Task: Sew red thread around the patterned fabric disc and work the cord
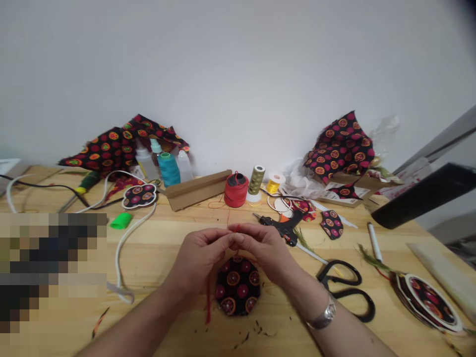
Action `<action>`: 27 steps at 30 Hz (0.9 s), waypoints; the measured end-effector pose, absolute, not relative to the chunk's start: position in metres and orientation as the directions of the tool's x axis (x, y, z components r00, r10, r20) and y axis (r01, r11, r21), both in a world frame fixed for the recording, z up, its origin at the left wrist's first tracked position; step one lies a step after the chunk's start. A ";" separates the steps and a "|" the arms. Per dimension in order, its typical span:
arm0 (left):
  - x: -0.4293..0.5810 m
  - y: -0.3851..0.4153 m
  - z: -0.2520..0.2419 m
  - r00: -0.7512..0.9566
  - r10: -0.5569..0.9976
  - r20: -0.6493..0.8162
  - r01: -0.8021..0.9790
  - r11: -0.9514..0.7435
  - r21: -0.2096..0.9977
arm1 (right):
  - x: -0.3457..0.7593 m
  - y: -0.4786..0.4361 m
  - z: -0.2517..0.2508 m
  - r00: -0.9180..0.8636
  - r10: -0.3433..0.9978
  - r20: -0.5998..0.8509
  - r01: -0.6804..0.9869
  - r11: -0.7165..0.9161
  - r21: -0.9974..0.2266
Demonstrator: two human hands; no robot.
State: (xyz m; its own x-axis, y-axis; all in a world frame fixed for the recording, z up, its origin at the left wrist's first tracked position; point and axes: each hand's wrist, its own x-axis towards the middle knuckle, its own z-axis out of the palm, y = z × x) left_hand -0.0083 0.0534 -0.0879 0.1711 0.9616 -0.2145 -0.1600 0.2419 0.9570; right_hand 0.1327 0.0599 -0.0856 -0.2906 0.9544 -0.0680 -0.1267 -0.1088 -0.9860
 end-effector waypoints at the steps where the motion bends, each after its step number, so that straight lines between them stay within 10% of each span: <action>1: -0.008 0.053 -0.088 0.177 0.961 -0.211 -0.162 0.240 0.957 | 0.133 0.060 -0.085 -0.291 0.953 -0.081 -0.129 -0.123 -0.984; 27: -0.010 0.053 -0.092 0.315 0.922 -0.227 -0.219 0.304 0.927 | 0.139 0.064 -0.091 -0.250 0.945 -0.211 -0.276 -0.278 -0.920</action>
State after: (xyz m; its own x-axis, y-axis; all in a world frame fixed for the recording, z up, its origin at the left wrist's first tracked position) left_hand -0.0098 0.0532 -0.0918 0.3148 0.9215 -0.2274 -0.2192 0.3037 0.9272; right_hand 0.1387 0.0643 -0.0912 -0.2499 0.9451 -0.2106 -0.2762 -0.2781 -0.9200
